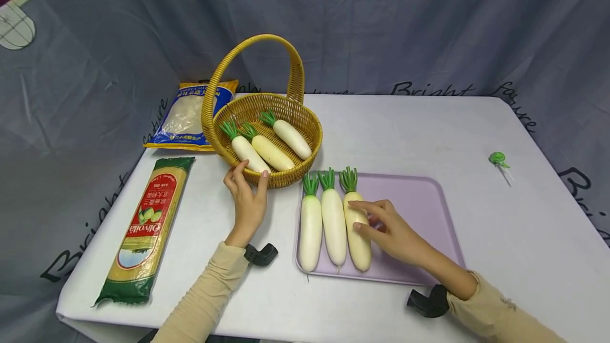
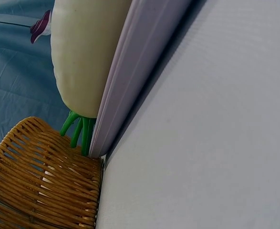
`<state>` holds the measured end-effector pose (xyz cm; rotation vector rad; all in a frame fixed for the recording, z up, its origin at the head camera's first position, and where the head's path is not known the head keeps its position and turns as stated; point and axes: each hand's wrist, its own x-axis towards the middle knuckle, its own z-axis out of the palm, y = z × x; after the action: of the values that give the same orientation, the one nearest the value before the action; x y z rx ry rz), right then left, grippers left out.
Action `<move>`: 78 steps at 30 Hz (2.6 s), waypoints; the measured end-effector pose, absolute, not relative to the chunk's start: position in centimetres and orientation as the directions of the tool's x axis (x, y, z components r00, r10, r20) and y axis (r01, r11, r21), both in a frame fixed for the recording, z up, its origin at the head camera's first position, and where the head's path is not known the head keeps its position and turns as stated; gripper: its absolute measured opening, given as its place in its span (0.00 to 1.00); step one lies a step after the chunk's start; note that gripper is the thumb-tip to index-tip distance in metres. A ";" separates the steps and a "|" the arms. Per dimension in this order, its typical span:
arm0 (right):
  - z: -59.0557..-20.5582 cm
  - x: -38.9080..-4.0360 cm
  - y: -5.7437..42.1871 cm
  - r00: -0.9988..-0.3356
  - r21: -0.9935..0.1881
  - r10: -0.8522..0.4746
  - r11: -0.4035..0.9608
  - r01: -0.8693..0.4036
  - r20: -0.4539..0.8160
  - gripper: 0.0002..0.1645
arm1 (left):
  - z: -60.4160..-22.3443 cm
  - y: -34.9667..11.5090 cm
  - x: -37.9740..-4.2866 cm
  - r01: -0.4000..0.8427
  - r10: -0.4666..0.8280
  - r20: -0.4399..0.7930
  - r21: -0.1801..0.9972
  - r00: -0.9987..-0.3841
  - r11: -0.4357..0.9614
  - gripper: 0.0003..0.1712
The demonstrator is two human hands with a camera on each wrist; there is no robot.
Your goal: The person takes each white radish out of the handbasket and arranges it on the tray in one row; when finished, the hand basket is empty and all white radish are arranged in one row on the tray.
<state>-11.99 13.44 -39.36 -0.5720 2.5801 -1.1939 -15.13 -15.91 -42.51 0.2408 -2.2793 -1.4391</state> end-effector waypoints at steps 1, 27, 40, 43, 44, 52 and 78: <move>-39.2 -12.2 13.5 -0.896 -0.771 -0.442 0.586 -0.249 -0.047 0.27 | -42.5 -15.9 -15.1 0.079 -0.368 0.263 0.892 -0.892 0.446 0.29; -36.6 -25.6 5.6 -0.773 -0.994 -0.633 -0.105 0.026 0.047 0.32 | -42.6 -15.8 -15.1 0.063 -0.364 0.250 0.888 -0.897 0.455 0.29; -36.0 -28.7 -0.3 -0.886 -0.966 -0.464 0.220 -0.135 0.018 0.29 | -42.6 -15.7 -15.0 0.061 -0.359 0.248 0.886 -0.900 0.460 0.29; -35.8 -29.0 -1.1 -0.894 -0.934 -0.448 0.333 -0.129 -0.036 0.29 | -42.6 -15.8 -15.0 0.062 -0.361 0.250 0.886 -0.898 0.460 0.29; -35.8 -29.1 -1.4 -0.895 -0.927 -0.443 0.355 -0.122 -0.052 0.29 | -42.5 -15.8 -15.0 0.063 -0.361 0.251 0.886 -0.898 0.460 0.29; -35.2 -29.6 -2.8 -0.914 -0.838 -0.344 0.546 -0.008 -0.215 0.45 | -42.4 -15.9 -15.0 0.072 -0.358 0.259 0.885 -0.897 0.460 0.29; -35.0 -30.2 -3.9 -0.867 -0.652 -0.277 0.755 0.070 -0.414 0.47 | -42.7 -15.9 -15.1 0.086 -0.360 0.280 0.878 -0.890 0.471 0.28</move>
<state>-30.19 -3.91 -34.99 -0.1560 2.4551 -0.9390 -15.11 -15.90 -42.67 0.2283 -2.2937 -1.4041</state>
